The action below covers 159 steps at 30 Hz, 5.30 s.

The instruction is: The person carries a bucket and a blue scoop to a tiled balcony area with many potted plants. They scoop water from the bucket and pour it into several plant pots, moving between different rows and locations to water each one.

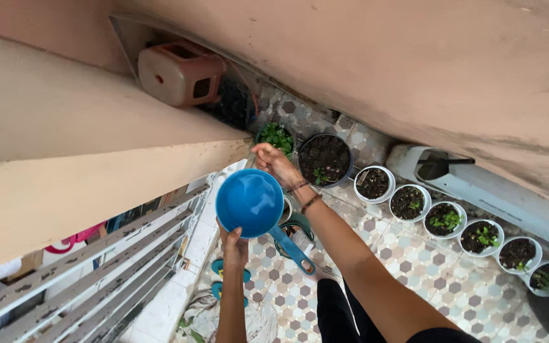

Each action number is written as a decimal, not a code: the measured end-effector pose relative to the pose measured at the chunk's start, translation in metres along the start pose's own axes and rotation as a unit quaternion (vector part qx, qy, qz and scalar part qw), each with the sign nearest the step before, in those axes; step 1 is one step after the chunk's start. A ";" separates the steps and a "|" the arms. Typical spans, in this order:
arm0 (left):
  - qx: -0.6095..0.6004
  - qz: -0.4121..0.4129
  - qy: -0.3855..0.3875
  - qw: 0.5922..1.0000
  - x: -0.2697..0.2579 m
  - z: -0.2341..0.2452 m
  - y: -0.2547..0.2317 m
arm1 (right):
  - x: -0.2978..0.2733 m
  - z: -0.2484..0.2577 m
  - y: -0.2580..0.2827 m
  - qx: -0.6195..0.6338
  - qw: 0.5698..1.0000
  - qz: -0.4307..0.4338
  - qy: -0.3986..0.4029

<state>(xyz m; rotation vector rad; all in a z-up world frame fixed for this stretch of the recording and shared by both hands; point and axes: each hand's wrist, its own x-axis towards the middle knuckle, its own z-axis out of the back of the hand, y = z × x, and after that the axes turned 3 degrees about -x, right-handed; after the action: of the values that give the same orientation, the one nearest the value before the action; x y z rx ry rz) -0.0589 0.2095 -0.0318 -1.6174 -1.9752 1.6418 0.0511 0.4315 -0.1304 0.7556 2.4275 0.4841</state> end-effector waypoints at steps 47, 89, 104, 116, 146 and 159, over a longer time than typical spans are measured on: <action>0.266 0.125 -0.006 0.956 -0.021 -0.063 0.056 | -0.123 0.177 -0.033 -0.604 0.713 0.082 -0.346; 0.322 0.175 0.171 0.915 -0.107 -0.166 0.148 | -0.312 0.252 -0.010 -0.274 0.867 0.196 -0.366; 0.451 0.138 0.211 0.856 -0.144 -0.221 0.192 | -0.391 0.280 -0.014 0.139 0.924 0.177 -0.308; 0.412 0.173 0.249 0.859 -0.163 -0.264 0.217 | -0.415 0.321 0.008 -0.002 0.835 0.200 -0.512; 0.420 0.141 0.299 0.845 -0.197 -0.318 0.280 | -0.503 0.357 0.034 0.111 0.875 0.227 -0.413; 0.413 0.187 0.362 0.814 -0.218 -0.368 0.323 | -0.541 0.421 0.031 0.210 0.811 0.300 -0.456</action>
<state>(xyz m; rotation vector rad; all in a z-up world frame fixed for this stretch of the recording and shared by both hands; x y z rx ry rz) 0.4761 0.2355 -0.0151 -1.8448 -0.4737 1.3308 0.6892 0.2005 -0.2341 1.5304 1.3441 -0.2152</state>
